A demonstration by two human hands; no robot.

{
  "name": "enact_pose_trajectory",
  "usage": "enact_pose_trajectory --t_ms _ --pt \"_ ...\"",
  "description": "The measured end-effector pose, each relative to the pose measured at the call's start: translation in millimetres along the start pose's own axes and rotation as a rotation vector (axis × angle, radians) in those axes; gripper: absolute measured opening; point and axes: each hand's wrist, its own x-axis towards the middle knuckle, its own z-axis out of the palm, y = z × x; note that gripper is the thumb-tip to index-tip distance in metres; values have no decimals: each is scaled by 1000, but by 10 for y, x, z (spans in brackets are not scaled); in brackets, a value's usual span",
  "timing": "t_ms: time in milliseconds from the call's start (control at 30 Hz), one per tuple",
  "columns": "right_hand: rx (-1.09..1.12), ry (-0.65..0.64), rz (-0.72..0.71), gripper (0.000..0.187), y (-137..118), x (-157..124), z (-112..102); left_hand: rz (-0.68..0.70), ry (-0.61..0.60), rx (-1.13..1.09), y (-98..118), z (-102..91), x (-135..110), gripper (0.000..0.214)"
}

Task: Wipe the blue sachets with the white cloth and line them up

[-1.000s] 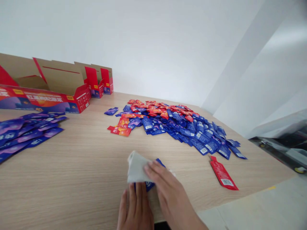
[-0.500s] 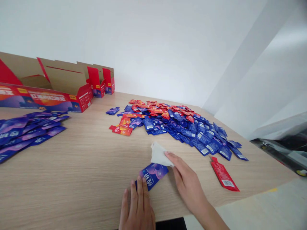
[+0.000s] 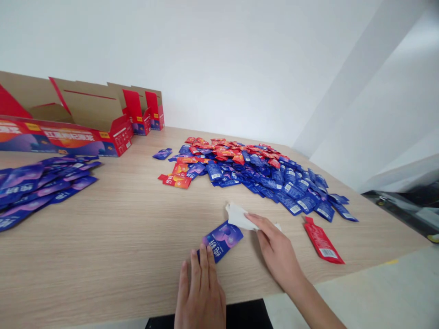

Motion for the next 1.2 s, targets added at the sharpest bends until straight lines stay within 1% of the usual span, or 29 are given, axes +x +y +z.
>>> enact_pose_trajectory --t_ms 67,133,167,200,233,267,367,433,467,533,633,700,733,800,867,933,967,1033,1133,1200 --pt "70 -48 -123 54 -288 -87 68 10 -13 -2 -8 -16 2 51" --pt "99 -149 -267 59 -511 -151 172 27 -55 -33 -33 -45 8 46" --pt "98 -194 -312 61 -556 -161 217 32 -74 -51 -47 -58 11 44" --pt "89 -218 -331 62 -547 -155 246 35 -85 -63 -58 -66 14 44" --pt "76 -218 -319 62 -486 -135 254 34 -84 -66 -64 -69 15 45" --pt "58 -201 -277 61 -383 -105 239 30 -75 -60 -65 -66 16 47" --pt "-28 -104 -83 57 -6 10 95 19 -39 -28 -41 -34 10 54" --pt "-61 -40 8 55 109 62 -3 12 -32 -29 -20 -13 7 55" --pt "-51 -13 20 54 91 68 -24 9 -29 -31 -14 -6 6 55" --pt "20 3 -29 52 -78 34 11 4 -25 -34 -13 -3 6 55" --pt "131 -72 -233 52 -418 -64 195 16 -31 -28 -34 -15 11 49" --pt "142 -120 -324 54 -489 -88 297 26 -36 -11 -46 -25 16 46" --pt "125 -120 -318 55 -452 -80 316 27 -33 -2 -48 -29 18 47" --pt "61 -75 -209 56 -267 -33 282 18 -24 12 -42 -30 22 52" --pt "-3 -10 -68 57 -58 28 181 9 -26 8 -26 -26 24 55" --pt "-18 44 10 55 23 67 84 0 -34 -6 -11 -20 24 56" --pt "1 54 15 54 -9 68 60 -5 -37 -16 -7 -18 24 56" --pt "66 35 -28 52 -194 27 78 -12 -39 -32 -5 -20 24 56" --pt "111 -98 -150 56 -539 -74 209 -16 -49 -33 -14 -34 25 52" --pt "92 -158 -193 58 -622 -99 275 -11 -52 -27 -18 -43 27 49"
